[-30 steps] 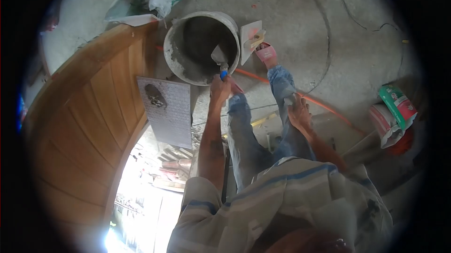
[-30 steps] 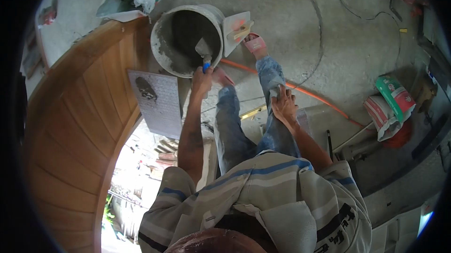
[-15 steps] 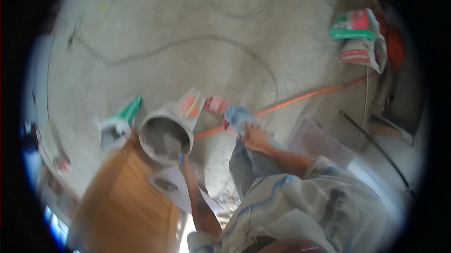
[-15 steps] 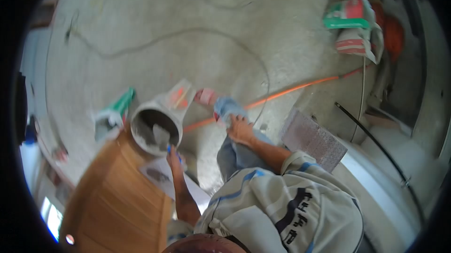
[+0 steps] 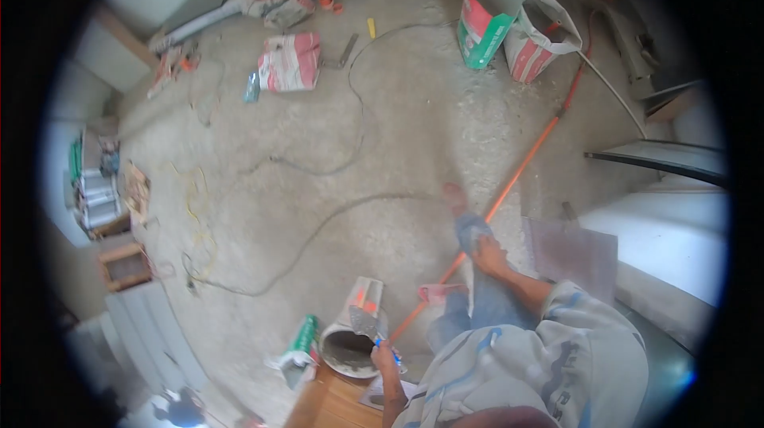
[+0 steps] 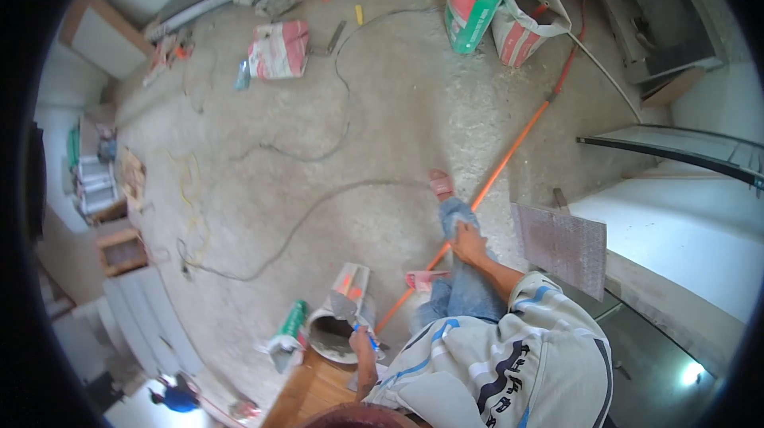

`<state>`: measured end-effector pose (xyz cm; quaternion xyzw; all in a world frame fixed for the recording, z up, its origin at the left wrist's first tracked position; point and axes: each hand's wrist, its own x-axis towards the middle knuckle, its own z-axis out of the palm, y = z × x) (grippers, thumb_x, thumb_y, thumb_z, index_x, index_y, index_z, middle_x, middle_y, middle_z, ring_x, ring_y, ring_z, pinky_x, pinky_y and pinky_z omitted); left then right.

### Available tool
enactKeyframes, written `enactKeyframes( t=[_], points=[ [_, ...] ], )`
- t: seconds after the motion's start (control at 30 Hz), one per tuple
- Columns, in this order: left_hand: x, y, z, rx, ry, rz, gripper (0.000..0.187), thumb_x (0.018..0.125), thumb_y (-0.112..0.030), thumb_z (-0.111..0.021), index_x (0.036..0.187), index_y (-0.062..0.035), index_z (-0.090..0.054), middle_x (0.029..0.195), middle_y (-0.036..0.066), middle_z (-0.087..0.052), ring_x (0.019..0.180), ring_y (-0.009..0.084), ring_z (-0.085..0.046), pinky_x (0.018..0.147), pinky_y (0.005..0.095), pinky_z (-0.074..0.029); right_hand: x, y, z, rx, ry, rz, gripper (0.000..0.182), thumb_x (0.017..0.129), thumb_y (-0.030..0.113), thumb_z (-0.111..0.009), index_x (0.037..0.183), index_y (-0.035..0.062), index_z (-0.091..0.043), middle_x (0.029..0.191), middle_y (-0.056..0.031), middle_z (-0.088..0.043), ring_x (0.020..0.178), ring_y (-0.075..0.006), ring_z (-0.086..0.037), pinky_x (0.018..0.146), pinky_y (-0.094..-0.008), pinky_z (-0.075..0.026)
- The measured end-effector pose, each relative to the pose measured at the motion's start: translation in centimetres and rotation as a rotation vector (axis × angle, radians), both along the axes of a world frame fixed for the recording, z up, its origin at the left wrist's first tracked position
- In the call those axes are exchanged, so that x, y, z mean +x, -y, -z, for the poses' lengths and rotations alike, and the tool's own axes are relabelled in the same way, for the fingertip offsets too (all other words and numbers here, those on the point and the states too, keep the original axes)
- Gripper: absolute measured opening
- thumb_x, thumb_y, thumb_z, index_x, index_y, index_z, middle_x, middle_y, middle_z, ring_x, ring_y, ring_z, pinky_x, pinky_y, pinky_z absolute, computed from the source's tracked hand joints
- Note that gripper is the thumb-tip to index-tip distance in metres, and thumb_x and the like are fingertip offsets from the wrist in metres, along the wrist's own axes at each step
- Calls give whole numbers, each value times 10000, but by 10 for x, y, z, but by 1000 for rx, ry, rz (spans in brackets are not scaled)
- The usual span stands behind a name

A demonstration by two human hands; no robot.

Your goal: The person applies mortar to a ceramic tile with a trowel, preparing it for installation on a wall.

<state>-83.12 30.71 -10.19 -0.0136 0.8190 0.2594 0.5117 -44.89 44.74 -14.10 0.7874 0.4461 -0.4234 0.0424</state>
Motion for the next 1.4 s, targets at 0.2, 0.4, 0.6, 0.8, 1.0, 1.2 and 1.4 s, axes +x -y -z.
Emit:
enactKeyframes(
  t=[0.2, 0.4, 0.6, 0.8, 1.0, 1.2, 1.4],
  points=[
    [104, -188, -14, -2, 220, 501, 109, 838, -178, -609, 856, -95, -541, 675, 6, -529, 584, 131, -529, 522, 259, -446, 59, -42, -9, 167, 52, -235, 336, 758, 273, -620, 985, 26, -597, 1101, -193, -534, 1068, -357, -527, 833, -581, -424],
    [344, -389, -49, -25, 572, 736, 231, 888, -265, -611, 1051, -104, -579, 876, -27, -553, 829, 81, -513, 725, 292, -430, 107, -153, -70, 383, -775, 278, 371, 773, 352, -649, 938, 20, -635, 802, -153, -633, 738, -257, -618, 675, -384, -488],
    [520, -499, -99, 160, 728, 1311, 314, 885, -292, -619, 1075, -45, -581, 841, -33, -566, 720, 66, -510, 646, 239, -418, 237, -230, -131, 493, -966, 875, 241, 798, 201, -682, 967, 38, -626, 789, -15, -621, 704, -95, -565, 597, -268, -459],
    [574, -595, -37, 169, 508, 1787, 217, 844, -250, -661, 935, -53, -655, 837, -13, -625, 674, 72, -538, 600, 229, -419, 314, -233, -135, 456, -1000, 1475, 254, 799, 224, -705, 987, 77, -619, 845, 2, -606, 746, -80, -543, 634, -245, -434],
    [764, -740, -22, 413, 410, 1833, 155, 862, -170, -567, 826, -28, -616, 701, 70, -614, 649, 153, -595, 557, 261, -469, 323, -214, -73, 583, -881, 2117, 204, 837, 220, -670, 1010, 129, -613, 901, 27, -584, 809, -88, -502, 687, -320, -401],
    [995, -831, 105, -48, 501, 1353, 251, 897, -200, -505, 939, 45, -480, 873, 180, -569, 726, 305, -604, 603, 389, -550, 314, -210, -54, 599, -827, 2597, 237, 882, 227, -613, 1101, 144, -581, 937, 20, -576, 874, -105, -501, 696, -347, -403],
    [1093, -832, 239, -473, 529, 1216, 361, 869, -181, -564, 1117, 42, -426, 1048, 222, -524, 965, 361, -558, 754, 483, -544, 320, -203, -4, 619, -724, 2445, 280, 898, 216, -590, 1143, 84, -557, 945, -8, -578, 888, -108, -525, 693, -326, -458]
  ],
)
